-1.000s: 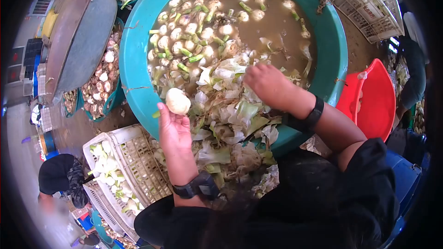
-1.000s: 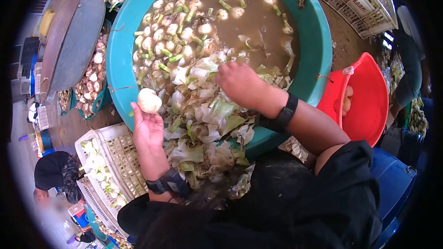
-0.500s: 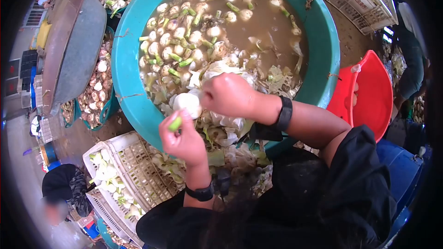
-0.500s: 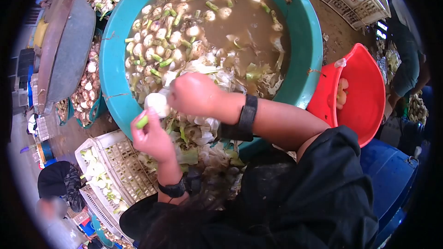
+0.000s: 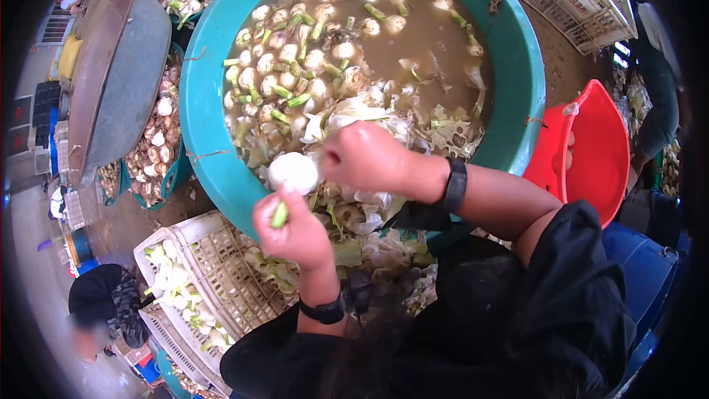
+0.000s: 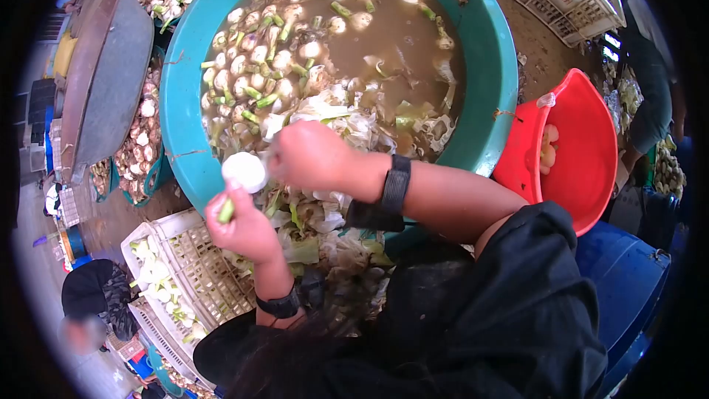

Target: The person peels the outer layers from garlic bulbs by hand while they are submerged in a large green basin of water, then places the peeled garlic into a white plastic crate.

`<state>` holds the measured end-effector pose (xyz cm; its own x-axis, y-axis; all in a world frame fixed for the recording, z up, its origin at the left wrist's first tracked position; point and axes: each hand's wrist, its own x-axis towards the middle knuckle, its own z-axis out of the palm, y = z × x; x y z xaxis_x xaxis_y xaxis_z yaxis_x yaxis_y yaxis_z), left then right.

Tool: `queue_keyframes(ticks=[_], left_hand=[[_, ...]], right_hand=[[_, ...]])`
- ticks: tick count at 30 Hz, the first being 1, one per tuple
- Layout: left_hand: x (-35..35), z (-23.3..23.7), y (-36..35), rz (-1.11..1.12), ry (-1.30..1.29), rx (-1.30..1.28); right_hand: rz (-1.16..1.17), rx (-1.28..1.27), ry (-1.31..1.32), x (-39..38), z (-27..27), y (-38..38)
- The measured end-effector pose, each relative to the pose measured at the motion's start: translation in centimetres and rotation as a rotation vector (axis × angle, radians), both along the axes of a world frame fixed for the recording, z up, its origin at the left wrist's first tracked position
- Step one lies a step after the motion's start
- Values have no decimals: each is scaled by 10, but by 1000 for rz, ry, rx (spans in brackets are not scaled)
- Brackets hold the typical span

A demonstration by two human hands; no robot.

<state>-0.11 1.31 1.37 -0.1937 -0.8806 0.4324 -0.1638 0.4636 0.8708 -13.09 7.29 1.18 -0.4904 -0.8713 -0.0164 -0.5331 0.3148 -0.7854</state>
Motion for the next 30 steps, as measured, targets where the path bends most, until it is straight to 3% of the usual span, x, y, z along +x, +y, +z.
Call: queue_keyframes(ticks=[1,3,5,7,8,9,11,13,14,15,16,17,18,19,20,22,23,24,25,26,27,29,30], left_hand=[[-1,6,-3,-1,-3,-1],[-4,26,-15,119,389,761],[2,19,-24,121,309,765],[6,19,-26,-34,440,1098],[3,19,-24,-35,437,1101],[-2,18,-22,5,439,1170],[4,13,-24,38,436,1243],[45,-1,-45,-125,616,1348],[76,2,-65,-159,816,1349],[122,3,-88,-168,1032,1308],[171,13,-114,-120,1203,1188],[218,27,-139,47,1196,1050],[246,34,-150,272,1285,810],[257,39,-154,493,1350,555],[246,48,-145,493,1350,559],[206,61,-118,111,1193,798],[194,49,-118,-16,1105,877],[177,35,-118,-137,1013,946],[128,27,-97,-102,690,809],[111,1,-94,-601,775,1019],[40,21,-42,-122,291,931],[-16,12,-2,-314,63,1136],[-35,4,15,-331,65,1195]], right_hand=[[-20,107,55,-5,-15,2],[-45,307,66,-22,-34,11],[-42,346,93,-26,-35,16],[-71,105,-147,-19,-6,15],[20,39,-224,-12,9,13],[16,41,-222,-1,12,9],[241,-3,-109,14,15,3],[144,71,-53,-2,1,7],[64,135,-8,-15,-13,10],[-235,10,-71,-38,-48,13],[-483,-144,96,-70,-75,20],[-679,80,284,-103,-76,34],[-845,110,461,-132,-91,47],[-991,222,339,-159,-95,59],[-1176,354,241,-180,-98,66],[-1160,469,7,-220,-144,87],[-1155,461,3,-217,-142,82],[-976,390,-132,-207,-134,74],[-789,318,-261,-191,-121,64],[-590,247,-381,-174,-107,53],[-384,182,-498,-153,-92,42],[-481,-349,-1113,-84,-48,8],[-485,-466,-1129,-52,-34,-5]])
